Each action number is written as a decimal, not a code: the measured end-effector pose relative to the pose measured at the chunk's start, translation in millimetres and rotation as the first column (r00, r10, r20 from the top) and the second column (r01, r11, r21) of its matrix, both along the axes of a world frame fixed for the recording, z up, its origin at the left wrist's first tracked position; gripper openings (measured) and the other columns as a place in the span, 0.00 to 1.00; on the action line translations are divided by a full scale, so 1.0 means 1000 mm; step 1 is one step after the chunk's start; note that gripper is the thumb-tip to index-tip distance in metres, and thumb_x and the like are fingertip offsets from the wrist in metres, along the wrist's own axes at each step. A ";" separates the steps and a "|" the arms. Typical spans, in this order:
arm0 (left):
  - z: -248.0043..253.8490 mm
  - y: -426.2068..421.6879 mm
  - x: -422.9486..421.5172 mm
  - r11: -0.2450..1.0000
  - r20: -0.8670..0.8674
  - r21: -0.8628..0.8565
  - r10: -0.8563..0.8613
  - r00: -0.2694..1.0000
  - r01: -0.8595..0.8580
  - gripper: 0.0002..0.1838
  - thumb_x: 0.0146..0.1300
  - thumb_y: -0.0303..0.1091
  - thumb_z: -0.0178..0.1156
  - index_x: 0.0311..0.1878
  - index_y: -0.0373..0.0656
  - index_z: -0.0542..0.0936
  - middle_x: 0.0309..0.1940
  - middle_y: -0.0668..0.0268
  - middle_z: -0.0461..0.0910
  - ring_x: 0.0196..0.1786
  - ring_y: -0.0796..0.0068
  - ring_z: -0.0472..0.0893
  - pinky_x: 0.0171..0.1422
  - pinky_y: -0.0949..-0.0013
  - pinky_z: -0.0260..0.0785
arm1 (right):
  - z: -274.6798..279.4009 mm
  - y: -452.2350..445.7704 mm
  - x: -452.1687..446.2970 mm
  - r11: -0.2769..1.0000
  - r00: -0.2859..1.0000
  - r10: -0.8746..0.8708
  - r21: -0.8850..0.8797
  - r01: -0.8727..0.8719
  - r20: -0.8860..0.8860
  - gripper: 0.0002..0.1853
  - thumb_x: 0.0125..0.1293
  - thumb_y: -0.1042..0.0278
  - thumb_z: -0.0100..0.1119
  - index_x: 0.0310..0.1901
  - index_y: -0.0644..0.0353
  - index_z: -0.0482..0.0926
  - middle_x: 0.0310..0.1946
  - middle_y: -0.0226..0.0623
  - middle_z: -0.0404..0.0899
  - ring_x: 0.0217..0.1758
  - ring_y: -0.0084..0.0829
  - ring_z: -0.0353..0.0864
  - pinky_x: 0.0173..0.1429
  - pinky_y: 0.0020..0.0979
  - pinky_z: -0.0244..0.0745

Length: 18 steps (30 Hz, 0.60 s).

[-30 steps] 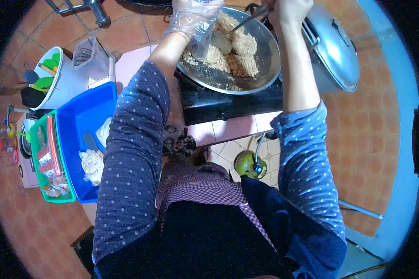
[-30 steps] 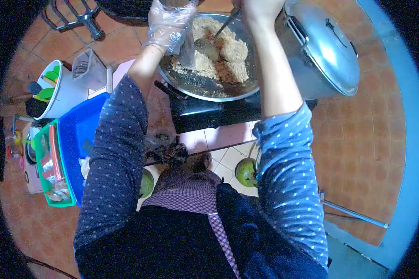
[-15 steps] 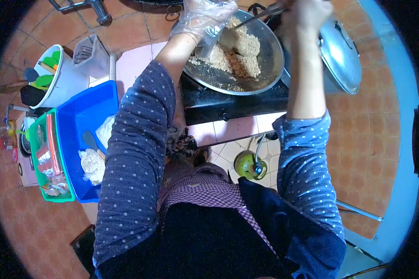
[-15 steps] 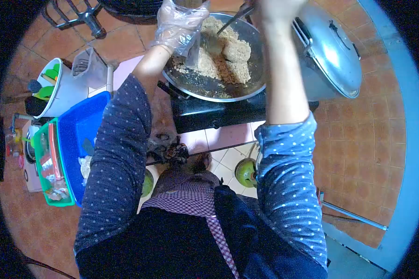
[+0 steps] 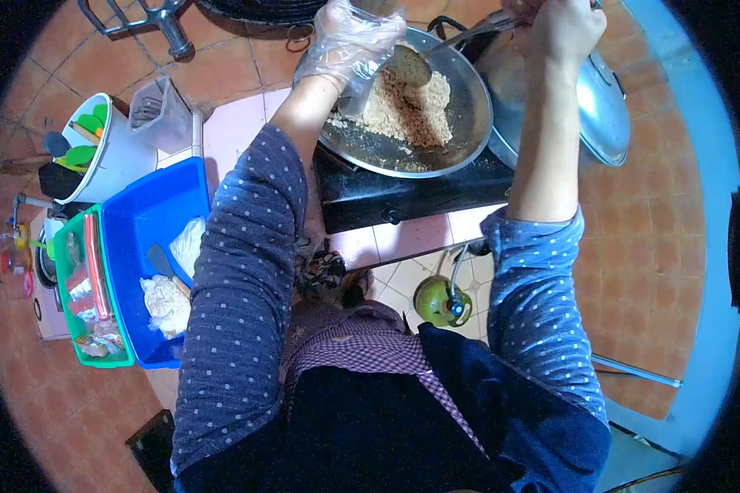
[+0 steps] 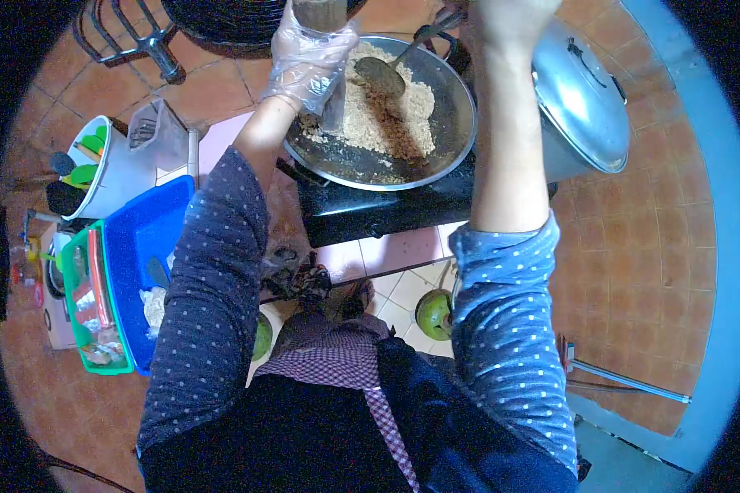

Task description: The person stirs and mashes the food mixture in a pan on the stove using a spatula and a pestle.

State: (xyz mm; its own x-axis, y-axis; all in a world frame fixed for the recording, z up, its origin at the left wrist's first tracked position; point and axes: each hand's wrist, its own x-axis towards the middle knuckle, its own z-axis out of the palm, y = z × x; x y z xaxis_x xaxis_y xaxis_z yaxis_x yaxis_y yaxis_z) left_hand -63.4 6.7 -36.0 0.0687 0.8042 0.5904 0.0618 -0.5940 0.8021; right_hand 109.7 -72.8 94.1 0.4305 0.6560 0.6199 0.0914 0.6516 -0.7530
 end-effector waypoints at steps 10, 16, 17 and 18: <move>-0.018 0.008 -0.007 0.996 0.178 0.007 0.083 0.980 -0.086 0.34 0.52 0.35 0.81 0.62 0.42 0.76 0.50 0.63 0.85 0.49 0.74 0.85 0.55 0.68 0.79 | -0.011 -0.002 -0.025 0.993 0.992 -0.108 -0.052 0.105 -0.059 0.21 0.73 0.62 0.61 0.20 0.52 0.71 0.13 0.22 0.66 0.14 0.18 0.63 0.19 0.28 0.56; -0.019 0.011 -0.013 0.973 0.118 0.165 0.140 0.983 -0.159 0.31 0.56 0.38 0.79 0.60 0.40 0.76 0.48 0.62 0.85 0.46 0.73 0.85 0.53 0.66 0.78 | -0.057 0.046 -0.013 0.953 0.942 -0.303 0.064 0.297 0.141 0.22 0.73 0.62 0.60 0.18 0.51 0.68 0.12 0.24 0.66 0.11 0.20 0.65 0.16 0.30 0.58; -0.019 0.006 -0.012 0.997 0.164 0.054 0.051 0.985 -0.060 0.28 0.57 0.37 0.79 0.57 0.40 0.76 0.47 0.63 0.85 0.46 0.73 0.85 0.53 0.65 0.78 | -0.057 0.041 -0.018 0.983 0.983 -0.171 -0.049 0.175 0.066 0.22 0.73 0.62 0.60 0.18 0.51 0.68 0.12 0.23 0.66 0.11 0.20 0.65 0.16 0.30 0.57; -0.017 0.003 -0.009 0.997 0.164 0.059 0.043 0.986 -0.053 0.28 0.57 0.37 0.79 0.57 0.40 0.76 0.47 0.63 0.85 0.46 0.73 0.85 0.53 0.65 0.78 | -0.048 0.041 -0.019 0.992 0.999 -0.039 -0.121 0.037 -0.017 0.22 0.73 0.62 0.60 0.18 0.51 0.69 0.12 0.23 0.65 0.11 0.20 0.64 0.16 0.30 0.57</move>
